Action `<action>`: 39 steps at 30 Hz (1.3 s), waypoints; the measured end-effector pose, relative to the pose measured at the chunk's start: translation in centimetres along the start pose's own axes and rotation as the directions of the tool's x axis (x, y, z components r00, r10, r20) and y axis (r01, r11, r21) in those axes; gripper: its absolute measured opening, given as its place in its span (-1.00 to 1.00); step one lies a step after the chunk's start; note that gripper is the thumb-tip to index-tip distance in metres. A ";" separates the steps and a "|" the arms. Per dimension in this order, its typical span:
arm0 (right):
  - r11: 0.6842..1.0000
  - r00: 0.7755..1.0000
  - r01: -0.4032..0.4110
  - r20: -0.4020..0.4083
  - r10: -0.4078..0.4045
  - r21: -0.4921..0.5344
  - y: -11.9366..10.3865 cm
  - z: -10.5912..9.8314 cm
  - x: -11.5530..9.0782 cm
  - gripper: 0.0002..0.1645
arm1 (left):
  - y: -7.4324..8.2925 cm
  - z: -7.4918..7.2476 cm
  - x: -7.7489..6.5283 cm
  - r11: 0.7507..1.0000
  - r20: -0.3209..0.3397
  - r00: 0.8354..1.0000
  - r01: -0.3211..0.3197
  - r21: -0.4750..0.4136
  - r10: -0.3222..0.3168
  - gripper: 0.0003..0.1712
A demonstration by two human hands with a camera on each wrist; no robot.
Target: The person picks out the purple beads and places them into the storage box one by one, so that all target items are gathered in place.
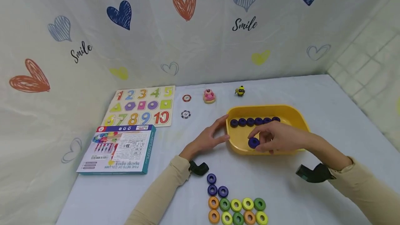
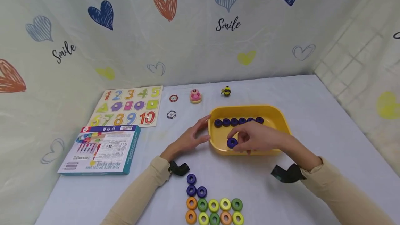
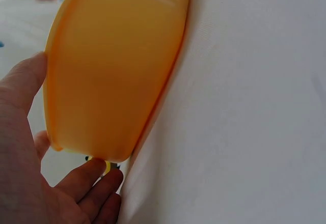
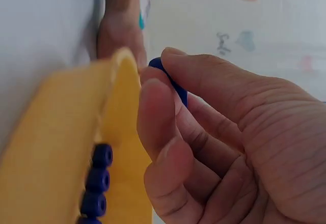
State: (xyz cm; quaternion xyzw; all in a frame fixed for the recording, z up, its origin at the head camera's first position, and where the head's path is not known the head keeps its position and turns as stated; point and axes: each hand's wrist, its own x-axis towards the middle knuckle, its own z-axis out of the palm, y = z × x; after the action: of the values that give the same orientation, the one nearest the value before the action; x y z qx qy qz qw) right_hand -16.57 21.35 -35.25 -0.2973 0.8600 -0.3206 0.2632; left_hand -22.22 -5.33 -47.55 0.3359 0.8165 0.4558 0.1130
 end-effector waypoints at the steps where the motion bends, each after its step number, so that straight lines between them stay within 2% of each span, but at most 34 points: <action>1: 1.000 1.000 -0.013 -0.005 0.013 -0.014 0.2 -0.5 0.5 -0.54 | 0.0 0.0 0.0 1.000 0.000 1.000 0.003 0.000 -0.003 -0.17; 6: 0.999 0.998 -0.053 0.024 0.052 0.006 1.1 -2.2 3.0 -0.52 | -0.1 0.2 -0.1 1.000 0.003 1.000 0.006 0.000 -0.006 -0.17; 11: 0.997 0.994 -0.081 0.073 0.080 0.009 2.1 -3.1 5.5 -0.54 | 0.2 0.0 -0.1 1.000 0.008 1.000 0.002 0.007 -0.002 -0.17; 20: 0.989 0.977 -0.145 0.152 0.148 -0.034 3.9 -2.4 9.3 -0.54 | 0.2 0.1 -0.1 1.000 0.011 1.000 0.011 0.008 -0.011 -0.18; 25: 0.989 0.969 -0.148 0.200 0.147 -0.008 3.9 -2.0 10.2 -0.55 | 0.4 -0.1 -0.1 1.000 0.011 1.000 0.004 0.006 -0.004 -0.18; 32: 0.992 0.966 -0.128 0.227 0.125 -0.002 3.7 -1.8 10.6 -0.60 | 0.3 -0.1 0.0 1.000 0.005 1.000 -0.007 0.016 0.007 -0.18; 39: 0.992 0.968 -0.126 0.219 0.120 0.017 3.6 -2.0 10.7 -0.60 | 0.3 -0.1 0.0 1.000 -0.002 1.000 -0.005 0.024 0.005 -0.18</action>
State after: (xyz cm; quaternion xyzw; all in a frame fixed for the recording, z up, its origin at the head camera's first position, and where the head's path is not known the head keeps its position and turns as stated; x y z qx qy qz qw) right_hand -26.40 17.14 -39.28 -0.2727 0.8377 -0.2823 0.3797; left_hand -22.15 -5.32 -47.20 0.3389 0.8211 0.4466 0.1070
